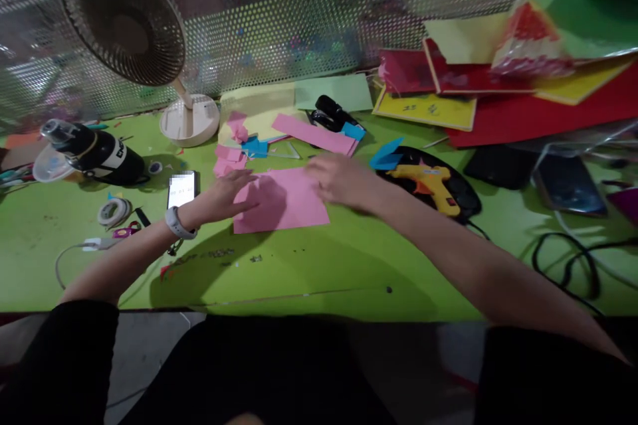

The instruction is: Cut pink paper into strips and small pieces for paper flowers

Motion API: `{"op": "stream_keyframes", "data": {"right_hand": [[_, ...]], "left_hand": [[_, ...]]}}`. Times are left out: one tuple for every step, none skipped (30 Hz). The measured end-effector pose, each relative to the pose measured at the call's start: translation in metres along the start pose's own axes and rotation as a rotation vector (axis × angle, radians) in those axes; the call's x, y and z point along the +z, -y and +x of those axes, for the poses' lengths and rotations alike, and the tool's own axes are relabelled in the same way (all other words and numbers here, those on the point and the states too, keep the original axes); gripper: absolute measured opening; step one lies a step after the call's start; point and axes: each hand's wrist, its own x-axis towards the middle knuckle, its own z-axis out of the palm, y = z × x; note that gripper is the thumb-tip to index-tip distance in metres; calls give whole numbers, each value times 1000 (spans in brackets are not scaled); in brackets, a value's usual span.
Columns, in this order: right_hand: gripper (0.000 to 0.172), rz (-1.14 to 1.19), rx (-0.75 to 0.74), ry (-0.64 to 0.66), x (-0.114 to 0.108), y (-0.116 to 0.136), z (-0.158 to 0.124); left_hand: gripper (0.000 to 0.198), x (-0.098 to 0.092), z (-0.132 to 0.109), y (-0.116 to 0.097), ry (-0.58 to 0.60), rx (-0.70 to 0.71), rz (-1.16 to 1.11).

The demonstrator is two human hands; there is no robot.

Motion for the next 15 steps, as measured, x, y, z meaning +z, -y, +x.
{"op": "stream_keyframes", "data": {"right_hand": [[40,37,-74,58,3,14,-9],[42,39,-135,99,6,26,-16],[42,8,-153,117,11,35,-22],[41,-31,-167,130,15,42,-26],[39,-77,-166,134,19,47,-27],[36,-117,-158,134,22,49,-26],[34,-147,-152,133,24,50,-24],[32,-170,-147,132,26,50,-21],[31,-184,-143,131,26,49,-19],[29,-189,-136,132,26,48,-16],[27,-183,-133,135,25,47,-14],[27,-168,-132,141,24,46,-13],[30,-148,-132,148,24,45,-13],[34,-129,-132,155,23,45,-14],[36,-117,-132,161,23,44,-14]], "left_hand": [[61,6,-10,-6,34,30,9],[65,13,-18,-11,60,63,18],[69,20,-26,-14,86,91,31],[73,26,-31,-17,112,107,45],[76,32,-35,-18,133,110,60],[78,38,-38,-18,147,106,73],[78,42,-39,-17,151,101,80],[77,45,-40,-17,145,97,79],[75,47,-40,-16,130,94,73],[72,49,-41,-15,110,91,63],[68,50,-41,-15,86,83,52],[65,50,-41,-16,63,70,44],[61,51,-42,-16,43,55,40],[58,52,-42,-17,27,43,40],[57,53,-42,-17,15,36,42]]}}
